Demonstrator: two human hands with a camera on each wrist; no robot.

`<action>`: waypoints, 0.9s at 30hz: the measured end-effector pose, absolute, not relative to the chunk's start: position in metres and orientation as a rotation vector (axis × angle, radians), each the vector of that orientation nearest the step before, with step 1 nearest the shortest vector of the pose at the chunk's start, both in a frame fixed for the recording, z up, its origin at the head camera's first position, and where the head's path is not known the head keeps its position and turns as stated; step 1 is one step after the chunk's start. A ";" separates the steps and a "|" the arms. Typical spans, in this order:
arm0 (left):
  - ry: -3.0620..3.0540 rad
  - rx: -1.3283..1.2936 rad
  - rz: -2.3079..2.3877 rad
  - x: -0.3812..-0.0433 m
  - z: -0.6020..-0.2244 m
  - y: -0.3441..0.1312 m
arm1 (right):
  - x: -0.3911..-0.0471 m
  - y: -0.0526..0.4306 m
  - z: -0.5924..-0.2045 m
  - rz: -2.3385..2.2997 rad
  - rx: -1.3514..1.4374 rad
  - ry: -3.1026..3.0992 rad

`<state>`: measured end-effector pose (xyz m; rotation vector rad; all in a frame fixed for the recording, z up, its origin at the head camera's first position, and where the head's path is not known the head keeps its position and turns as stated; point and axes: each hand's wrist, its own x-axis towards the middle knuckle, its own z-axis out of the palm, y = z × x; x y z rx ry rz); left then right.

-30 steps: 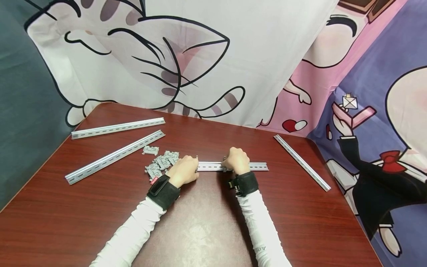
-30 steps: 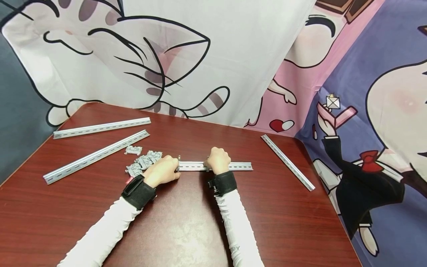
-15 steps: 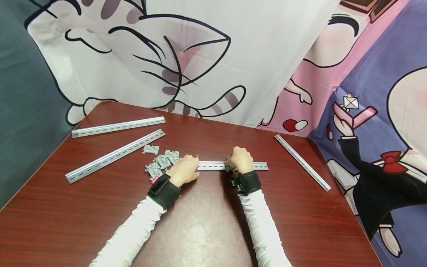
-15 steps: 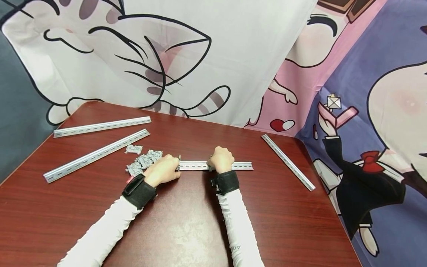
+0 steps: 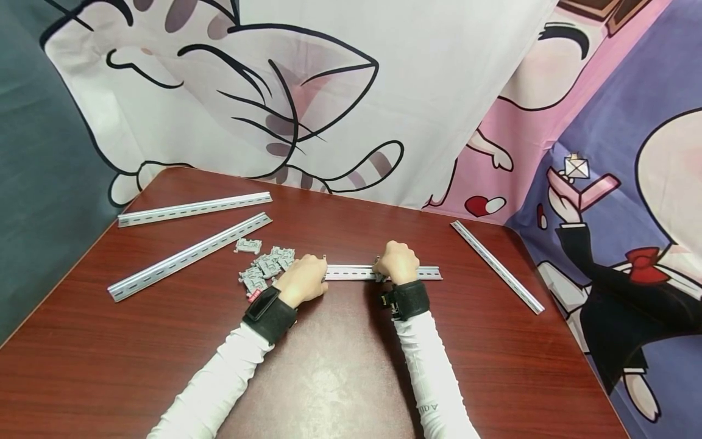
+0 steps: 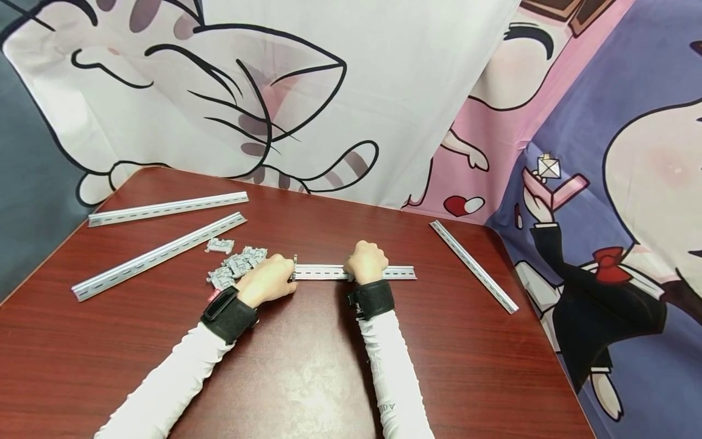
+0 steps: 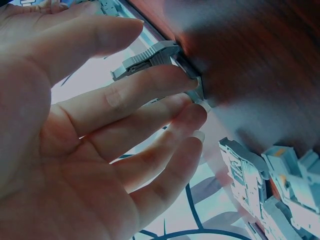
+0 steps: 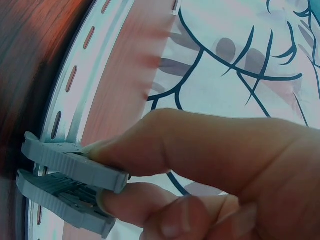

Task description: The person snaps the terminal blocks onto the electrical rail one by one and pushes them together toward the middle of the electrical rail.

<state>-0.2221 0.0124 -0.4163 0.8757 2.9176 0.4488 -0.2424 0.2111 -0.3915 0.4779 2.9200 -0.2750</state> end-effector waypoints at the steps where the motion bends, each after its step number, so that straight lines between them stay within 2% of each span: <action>1: 2.918 0.875 0.446 -0.222 -0.416 0.012 | -0.243 0.211 -0.392 -0.275 0.479 2.919; 13: 2.909 0.855 0.465 -0.223 -0.418 0.008 | -0.239 0.201 -0.392 -0.273 0.461 3.018; 16: 2.910 0.846 0.472 -0.224 -0.418 0.007 | -0.236 0.187 -0.393 -0.357 0.315 3.075; 22: 2.901 0.801 0.481 -0.226 -0.416 0.007 | -0.231 0.151 -0.401 -0.525 -0.158 3.018; 27: 2.878 0.766 0.475 -0.228 -0.417 0.006 | -0.226 0.137 -0.408 -0.537 -0.200 3.043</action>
